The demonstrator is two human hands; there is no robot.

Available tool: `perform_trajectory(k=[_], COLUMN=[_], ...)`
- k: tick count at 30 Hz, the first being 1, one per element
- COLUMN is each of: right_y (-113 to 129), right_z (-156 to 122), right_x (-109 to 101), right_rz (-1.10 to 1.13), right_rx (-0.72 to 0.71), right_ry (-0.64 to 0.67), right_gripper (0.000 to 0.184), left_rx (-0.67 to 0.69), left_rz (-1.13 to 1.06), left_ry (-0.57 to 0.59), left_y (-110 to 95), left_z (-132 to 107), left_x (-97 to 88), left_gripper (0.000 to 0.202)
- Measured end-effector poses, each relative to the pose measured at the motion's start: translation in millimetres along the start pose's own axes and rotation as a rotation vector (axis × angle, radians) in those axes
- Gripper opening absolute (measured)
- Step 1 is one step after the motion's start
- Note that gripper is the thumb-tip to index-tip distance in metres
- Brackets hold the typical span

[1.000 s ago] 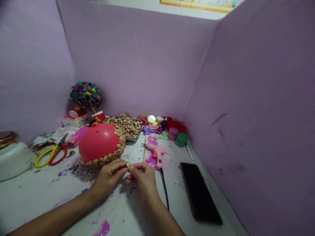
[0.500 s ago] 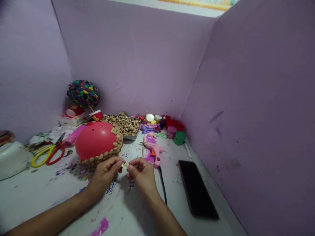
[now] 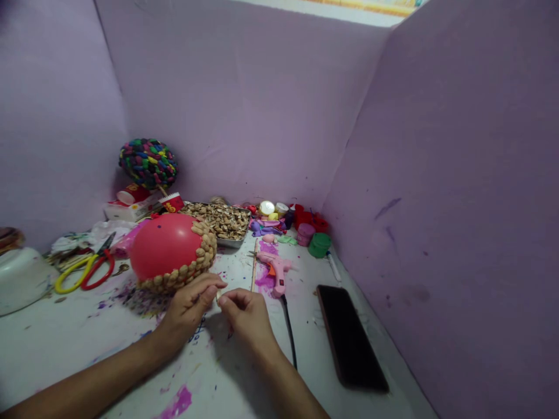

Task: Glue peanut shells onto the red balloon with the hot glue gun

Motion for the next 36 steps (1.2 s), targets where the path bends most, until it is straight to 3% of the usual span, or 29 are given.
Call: perform_trajectory(k=[6, 12, 18, 20, 24, 27, 28, 30, 33, 36], right_y=[4.0, 1.2, 5.3, 12.6, 30.8, 30.9, 28.0, 20.8, 13.3, 8.6], right_z=[0.4, -0.5, 2.4, 5.1, 7.6, 10.2, 11.7, 15.3, 20.4, 24.4], right_x=[-13.6, -17.1, -22.3, -32.9, -72.0, -94.3, -97.8, -100.6, -101.7, -103.6], right_rz=[-0.026, -0.065, -0.215, -0.321, -0.605, -0.763, -0.794, -0.822, -0.787, -0.643], right_rx=[-0.074, -0.115, -0.158, -0.158, -0.144, -0.072, -0.041, 0.016, 0.072, 0.122], right_ry=[-0.167, -0.240, -0.277, -0.288, -0.432, -0.512, -0.519, -0.520, -0.521, -0.504], right_gripper=[0.019, 0.020, 0.021, 0.024, 0.030, 0.036, 0.035, 0.027, 0.015, 0.014], left_rx=[-0.258, -0.398, -0.476, -0.399, -0.042, 0.034, 0.015, -0.148, -0.502, -0.624], left_rz=[-0.270, -0.504, -0.585, -0.439, 0.053, 0.182, 0.150, -0.091, -0.546, -0.729], left_ry=[0.126, 0.061, 0.119, 0.068, -0.015, -0.104, -0.135, -0.146, -0.056, 0.028], left_y=[11.4, 13.0, 18.4, 18.2, 2.2, -1.4, 0.4, 12.4, 34.1, 40.7], left_z=[0.8, 7.2, 6.5, 9.7, 15.5, 15.0, 15.5, 18.1, 21.4, 26.1], left_x=[20.0, 30.7, 44.4, 41.8, 30.6, 23.3, 21.3, 21.1, 32.8, 38.0], left_gripper=[0.025, 0.027, 0.025, 0.025, 0.021, 0.017, 0.015, 0.011, 0.013, 0.017])
Point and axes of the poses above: each hand's wrist, its own z-axis towards the middle knuckle, its own x-axis out of the palm, y = z × x, the point moved 5 cm from there along z, towards the middle knuckle, and after that the axes turned 4 degrees about y, right-handed, at the moved point
